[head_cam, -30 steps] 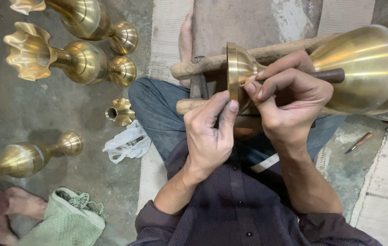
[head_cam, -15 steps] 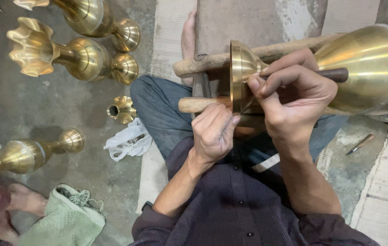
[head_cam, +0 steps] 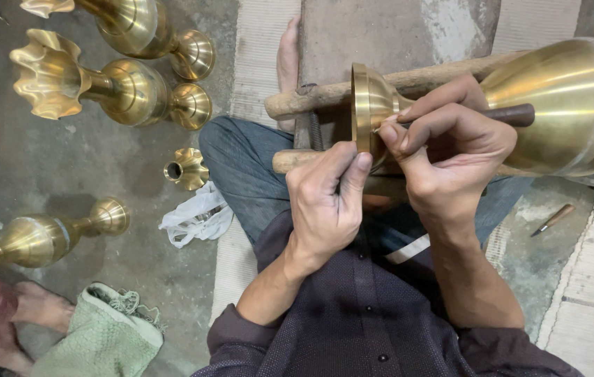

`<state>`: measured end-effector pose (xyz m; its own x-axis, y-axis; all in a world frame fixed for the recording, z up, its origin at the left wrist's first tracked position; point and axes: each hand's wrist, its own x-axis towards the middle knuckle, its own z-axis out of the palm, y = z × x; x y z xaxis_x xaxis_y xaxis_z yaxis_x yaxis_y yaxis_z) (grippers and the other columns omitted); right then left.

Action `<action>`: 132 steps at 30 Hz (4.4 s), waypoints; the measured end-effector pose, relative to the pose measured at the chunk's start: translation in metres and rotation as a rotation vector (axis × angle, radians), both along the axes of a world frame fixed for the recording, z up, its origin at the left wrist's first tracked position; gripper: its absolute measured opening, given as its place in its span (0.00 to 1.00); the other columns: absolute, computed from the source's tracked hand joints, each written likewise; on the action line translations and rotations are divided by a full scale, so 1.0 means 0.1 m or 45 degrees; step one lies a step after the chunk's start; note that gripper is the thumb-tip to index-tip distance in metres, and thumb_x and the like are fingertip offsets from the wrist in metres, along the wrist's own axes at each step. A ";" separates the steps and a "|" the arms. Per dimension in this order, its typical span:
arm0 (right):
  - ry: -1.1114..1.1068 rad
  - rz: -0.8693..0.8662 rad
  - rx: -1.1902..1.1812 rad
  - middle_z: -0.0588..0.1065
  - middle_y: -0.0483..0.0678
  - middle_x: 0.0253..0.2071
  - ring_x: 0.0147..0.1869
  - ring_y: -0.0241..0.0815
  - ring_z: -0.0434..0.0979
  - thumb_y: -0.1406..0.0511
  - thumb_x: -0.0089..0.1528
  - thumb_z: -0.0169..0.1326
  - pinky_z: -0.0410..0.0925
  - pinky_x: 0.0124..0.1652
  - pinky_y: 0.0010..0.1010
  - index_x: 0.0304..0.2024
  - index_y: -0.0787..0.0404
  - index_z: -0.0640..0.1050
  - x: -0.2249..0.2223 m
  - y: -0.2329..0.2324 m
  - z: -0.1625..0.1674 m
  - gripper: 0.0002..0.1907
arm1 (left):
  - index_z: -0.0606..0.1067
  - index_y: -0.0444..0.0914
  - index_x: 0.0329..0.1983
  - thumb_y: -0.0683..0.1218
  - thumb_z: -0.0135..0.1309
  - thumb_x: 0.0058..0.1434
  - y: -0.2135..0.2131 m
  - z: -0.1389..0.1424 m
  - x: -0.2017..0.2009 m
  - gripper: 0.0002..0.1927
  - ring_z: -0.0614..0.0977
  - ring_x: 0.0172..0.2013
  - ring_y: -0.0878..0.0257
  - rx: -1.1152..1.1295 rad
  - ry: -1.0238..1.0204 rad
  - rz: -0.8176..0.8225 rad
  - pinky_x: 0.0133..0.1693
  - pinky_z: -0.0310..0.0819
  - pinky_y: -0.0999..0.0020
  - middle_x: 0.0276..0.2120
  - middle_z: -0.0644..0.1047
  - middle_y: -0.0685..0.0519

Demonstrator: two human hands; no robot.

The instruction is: The person sits on the workshop floor with a brass vase clamped in a wooden vise and engraves decorative patterns into its surface using a small hand chisel, striking and guiding the tool around the vase's flared base and stem while rotating the vase to reach new areas.

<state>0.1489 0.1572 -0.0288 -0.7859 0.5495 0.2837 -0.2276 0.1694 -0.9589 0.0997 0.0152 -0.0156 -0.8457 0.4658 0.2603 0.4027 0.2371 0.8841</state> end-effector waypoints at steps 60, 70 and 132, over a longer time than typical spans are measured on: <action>0.005 -0.051 -0.056 0.74 0.46 0.41 0.37 0.27 0.69 0.78 0.68 0.67 0.64 0.38 0.16 0.30 0.66 0.76 -0.03 -0.02 0.00 0.15 | 0.73 0.29 0.43 0.40 0.53 0.70 -0.10 -0.27 0.04 0.07 0.79 0.35 0.47 0.096 0.183 -0.097 0.39 0.73 0.59 0.34 0.75 0.43; -0.028 -0.055 0.010 0.73 0.45 0.39 0.37 0.28 0.71 0.79 0.63 0.66 0.67 0.39 0.17 0.28 0.65 0.75 -0.02 -0.02 0.04 0.14 | 0.72 0.32 0.32 0.38 0.57 0.66 -0.08 -0.39 0.02 0.08 0.75 0.26 0.48 0.038 0.281 -0.101 0.31 0.69 0.58 0.25 0.71 0.45; -0.029 -0.047 0.015 0.74 0.45 0.38 0.37 0.29 0.73 0.77 0.63 0.66 0.70 0.39 0.18 0.26 0.64 0.75 -0.06 -0.01 0.09 0.14 | 0.70 0.34 0.31 0.41 0.55 0.71 -0.04 -0.16 0.07 0.12 0.74 0.22 0.53 0.028 0.039 0.017 0.28 0.66 0.62 0.23 0.70 0.47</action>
